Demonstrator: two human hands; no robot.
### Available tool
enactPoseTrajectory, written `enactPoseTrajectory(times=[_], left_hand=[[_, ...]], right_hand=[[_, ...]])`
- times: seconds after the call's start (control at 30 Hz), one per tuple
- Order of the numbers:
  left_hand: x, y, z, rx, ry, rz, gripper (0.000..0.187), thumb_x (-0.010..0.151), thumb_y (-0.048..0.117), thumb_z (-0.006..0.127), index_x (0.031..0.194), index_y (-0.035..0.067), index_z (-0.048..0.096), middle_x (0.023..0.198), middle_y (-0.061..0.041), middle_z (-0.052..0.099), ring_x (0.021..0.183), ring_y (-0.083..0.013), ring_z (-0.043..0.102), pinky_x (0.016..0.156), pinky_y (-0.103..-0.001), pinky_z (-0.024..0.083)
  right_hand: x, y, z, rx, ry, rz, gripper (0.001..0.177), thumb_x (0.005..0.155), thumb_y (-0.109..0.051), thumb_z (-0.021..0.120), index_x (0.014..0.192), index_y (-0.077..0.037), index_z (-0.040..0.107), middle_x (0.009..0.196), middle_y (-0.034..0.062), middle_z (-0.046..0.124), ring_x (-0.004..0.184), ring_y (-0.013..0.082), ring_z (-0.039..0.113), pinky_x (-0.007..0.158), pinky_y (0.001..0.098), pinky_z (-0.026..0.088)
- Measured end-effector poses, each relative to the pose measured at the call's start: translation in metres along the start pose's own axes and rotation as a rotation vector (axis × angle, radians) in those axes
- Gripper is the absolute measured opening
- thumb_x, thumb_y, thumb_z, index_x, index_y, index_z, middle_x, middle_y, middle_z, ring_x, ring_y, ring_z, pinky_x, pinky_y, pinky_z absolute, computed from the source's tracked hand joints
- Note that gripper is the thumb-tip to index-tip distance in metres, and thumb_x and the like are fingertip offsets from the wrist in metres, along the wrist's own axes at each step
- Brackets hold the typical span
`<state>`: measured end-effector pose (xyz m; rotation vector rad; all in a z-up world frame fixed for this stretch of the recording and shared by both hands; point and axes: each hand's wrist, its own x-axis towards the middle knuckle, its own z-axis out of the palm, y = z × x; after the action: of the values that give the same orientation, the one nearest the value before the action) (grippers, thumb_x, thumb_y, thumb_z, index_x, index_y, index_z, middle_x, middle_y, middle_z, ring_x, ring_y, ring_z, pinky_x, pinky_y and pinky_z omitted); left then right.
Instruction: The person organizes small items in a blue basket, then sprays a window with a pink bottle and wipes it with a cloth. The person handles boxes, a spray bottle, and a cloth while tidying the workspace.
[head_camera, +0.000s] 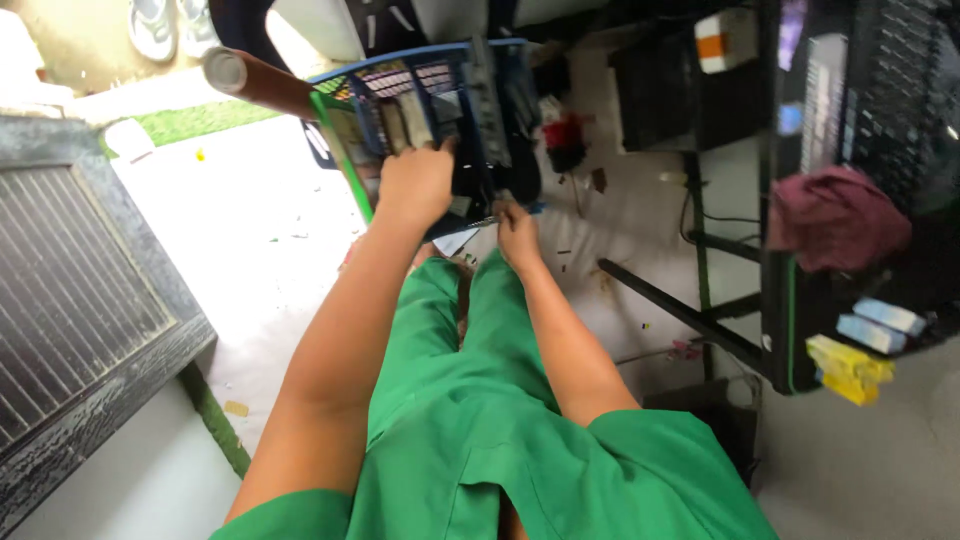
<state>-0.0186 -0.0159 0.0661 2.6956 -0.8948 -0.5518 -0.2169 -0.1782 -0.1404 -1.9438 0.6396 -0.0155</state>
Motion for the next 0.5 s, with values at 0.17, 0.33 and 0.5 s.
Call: enactPoseTrajectory(times=[0.17,0.33,0.5], left_hand=[[-0.035,0.061,-0.018,-0.028,-0.086,0.088,0.018,0.088,0.022,0.063,0.099,0.008,0.070,0.096,-0.017,0.072,0.090,-0.0381,0.071,0.074,-0.051,0.056],[-0.053,0.164,0.000,-0.132,-0.149,0.316,0.019,0.085,0.018,0.062,0.101,0.010,0.069,0.092,-0.019,0.072,0.085,-0.0398,0.070,0.069,-0.053,0.055],[-0.055,0.302,0.010,-0.101,-0.123,0.451,0.017,0.090,0.015,0.058,0.104,0.012,0.068,0.101,-0.014,0.074,0.090,-0.0383,0.070,0.073,-0.053,0.055]], right_hand=[[-0.032,-0.056,-0.063,0.075,-0.005,0.004,0.015,0.098,-0.005,0.061,0.108,-0.003,0.072,0.091,0.0101,0.076,0.085,0.0174,0.072,0.077,0.0296,0.055],[-0.053,-0.103,-0.152,0.136,0.069,-0.166,0.023,0.093,-0.001,0.062,0.114,-0.002,0.071,0.098,0.0109,0.076,0.086,0.0169,0.071,0.079,0.0297,0.056],[-0.103,-0.113,-0.274,0.096,0.216,-0.349,0.024,0.096,0.000,0.059,0.117,-0.002,0.069,0.108,0.0170,0.073,0.101,0.0310,0.072,0.088,0.0339,0.056]])
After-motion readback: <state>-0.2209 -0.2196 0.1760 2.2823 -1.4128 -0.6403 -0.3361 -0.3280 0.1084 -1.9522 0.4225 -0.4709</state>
